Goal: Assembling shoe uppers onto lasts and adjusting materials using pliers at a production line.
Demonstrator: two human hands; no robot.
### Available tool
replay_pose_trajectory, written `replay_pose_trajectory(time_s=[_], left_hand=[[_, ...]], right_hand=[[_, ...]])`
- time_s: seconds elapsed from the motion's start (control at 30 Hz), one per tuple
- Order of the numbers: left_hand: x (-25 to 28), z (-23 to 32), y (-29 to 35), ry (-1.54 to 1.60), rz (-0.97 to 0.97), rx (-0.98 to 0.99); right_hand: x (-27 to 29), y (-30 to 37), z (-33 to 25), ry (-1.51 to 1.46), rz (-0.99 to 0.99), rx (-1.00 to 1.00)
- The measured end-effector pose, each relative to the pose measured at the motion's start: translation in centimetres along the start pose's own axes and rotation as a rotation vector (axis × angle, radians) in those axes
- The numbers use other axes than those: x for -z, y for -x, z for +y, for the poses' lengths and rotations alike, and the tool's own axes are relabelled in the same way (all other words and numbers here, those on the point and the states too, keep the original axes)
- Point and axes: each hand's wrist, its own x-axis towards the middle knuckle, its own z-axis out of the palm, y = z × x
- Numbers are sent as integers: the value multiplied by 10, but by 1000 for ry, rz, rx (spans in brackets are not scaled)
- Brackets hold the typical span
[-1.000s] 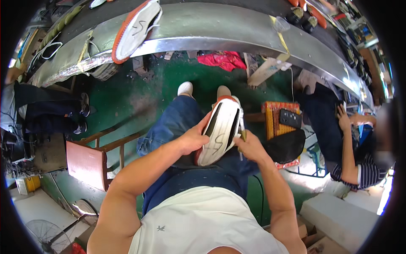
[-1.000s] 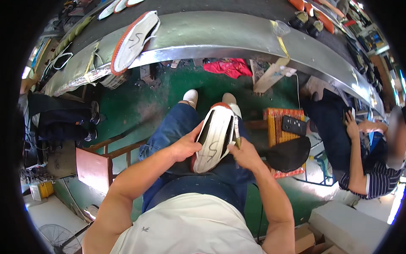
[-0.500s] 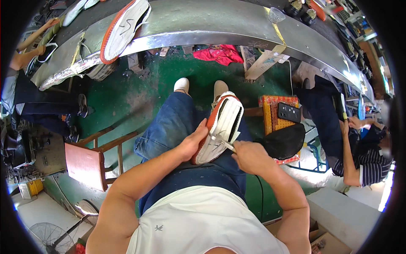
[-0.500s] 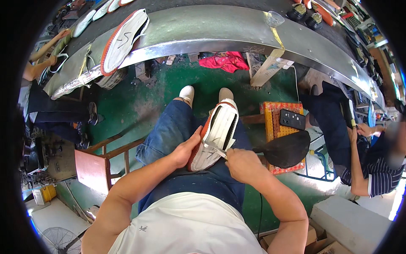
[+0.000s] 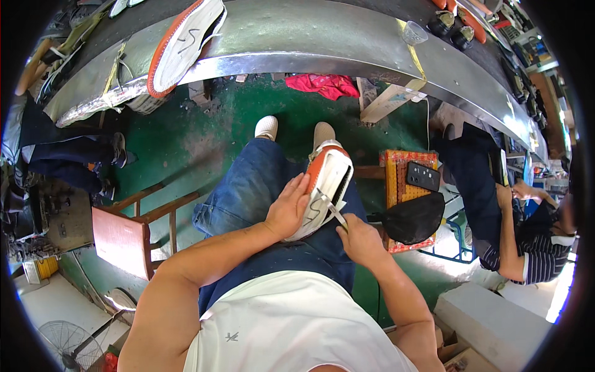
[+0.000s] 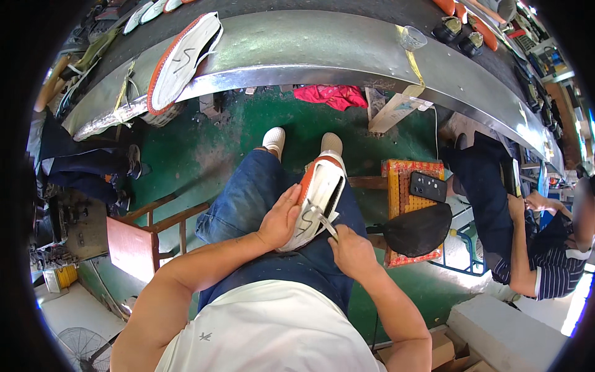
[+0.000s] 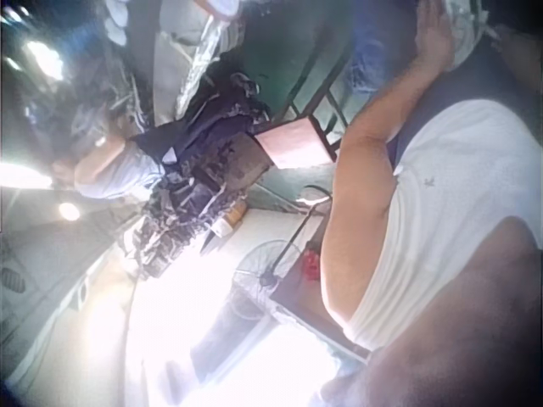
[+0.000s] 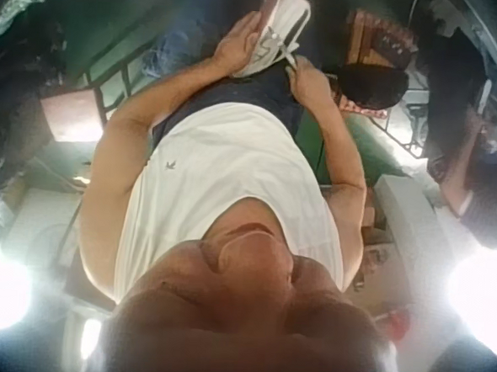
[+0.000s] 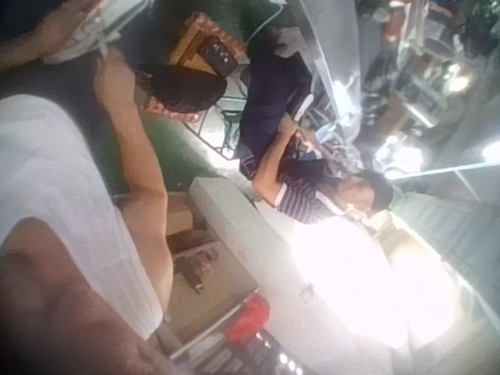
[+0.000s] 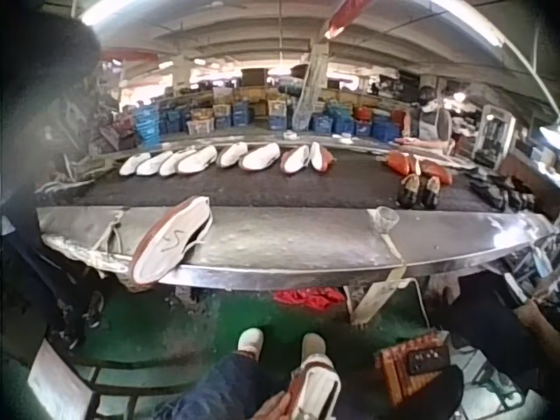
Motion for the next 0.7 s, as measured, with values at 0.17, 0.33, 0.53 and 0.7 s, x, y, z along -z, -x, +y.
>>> replay_pose_trajectory(time_s=[0.17, 0.33, 0.53, 0.7], left_hand=[[14, 14, -8, -203, -221, -150], [25, 30, -19, -265, -359, -41], [29, 20, -19, -331, -424, -105], [39, 16, 16, 230, -363, 262]], right_hand=[[21, -7, 21, -100, -83, -33], [61, -23, 5, -374, 45, 13], [30, -57, 20, -91, -24, -88], [9, -26, 6, -265, -2, -9]])
